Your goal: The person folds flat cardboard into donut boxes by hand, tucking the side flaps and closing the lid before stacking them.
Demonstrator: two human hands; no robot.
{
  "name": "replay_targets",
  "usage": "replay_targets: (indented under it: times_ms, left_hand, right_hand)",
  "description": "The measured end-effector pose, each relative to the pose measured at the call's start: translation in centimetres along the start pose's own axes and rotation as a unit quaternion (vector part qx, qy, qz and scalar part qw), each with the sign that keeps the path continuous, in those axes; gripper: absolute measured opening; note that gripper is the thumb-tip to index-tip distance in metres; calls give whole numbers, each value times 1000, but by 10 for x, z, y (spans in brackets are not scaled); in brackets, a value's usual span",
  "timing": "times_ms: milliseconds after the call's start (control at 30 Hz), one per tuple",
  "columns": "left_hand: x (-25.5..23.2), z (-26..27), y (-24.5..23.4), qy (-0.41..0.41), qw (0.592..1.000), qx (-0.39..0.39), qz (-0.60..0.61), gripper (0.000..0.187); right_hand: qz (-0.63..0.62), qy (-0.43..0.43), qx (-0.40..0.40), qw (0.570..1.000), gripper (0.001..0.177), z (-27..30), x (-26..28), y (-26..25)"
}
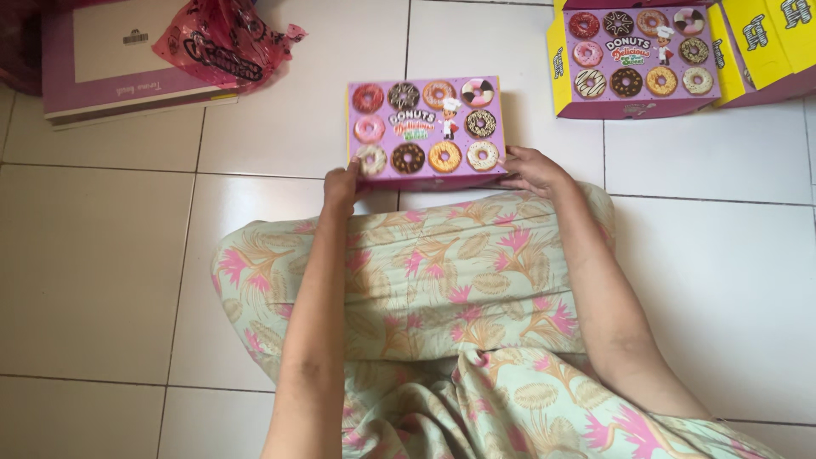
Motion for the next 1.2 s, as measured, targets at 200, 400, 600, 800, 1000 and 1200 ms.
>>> replay_targets:
  times_ms: [200, 400, 600, 800, 1000, 1200]
  left_hand:
    - [-32, 45, 16, 64, 990, -62, -105, 46]
    - [-18, 12, 25, 247, 940, -212, -102, 58]
    - [-11, 3, 44, 305, 919, -180, -174, 101]
    - [-15, 8, 59, 333, 923, -113, -159, 68]
    - [-21, 22, 72, 196, 966, -102, -131, 65]
    - [-25, 47, 97, 71, 968, -130, -203, 111]
  right_hand:
    - [89, 17, -60, 994, 78, 6, 12, 11]
    - [271, -152, -163, 936, 63, 7, 36, 30]
    - [452, -93, -171, 871, 29, 14, 17, 58]
    - [316, -344, -362, 807, 30, -22, 71, 30]
    - [171, -250, -269, 914, 39, -79, 33, 43]
    - [207, -230, -484, 819, 71, -44, 58, 56]
Point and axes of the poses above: each hand's wrist, its own z-axis away from the middle knuckle, its own y-axis out of the palm, x = y × z, the point moved 6 cm from there along -z, towards the middle knuckle, and after that the axes turned 10 degrees about z, right-handed, at the moved point
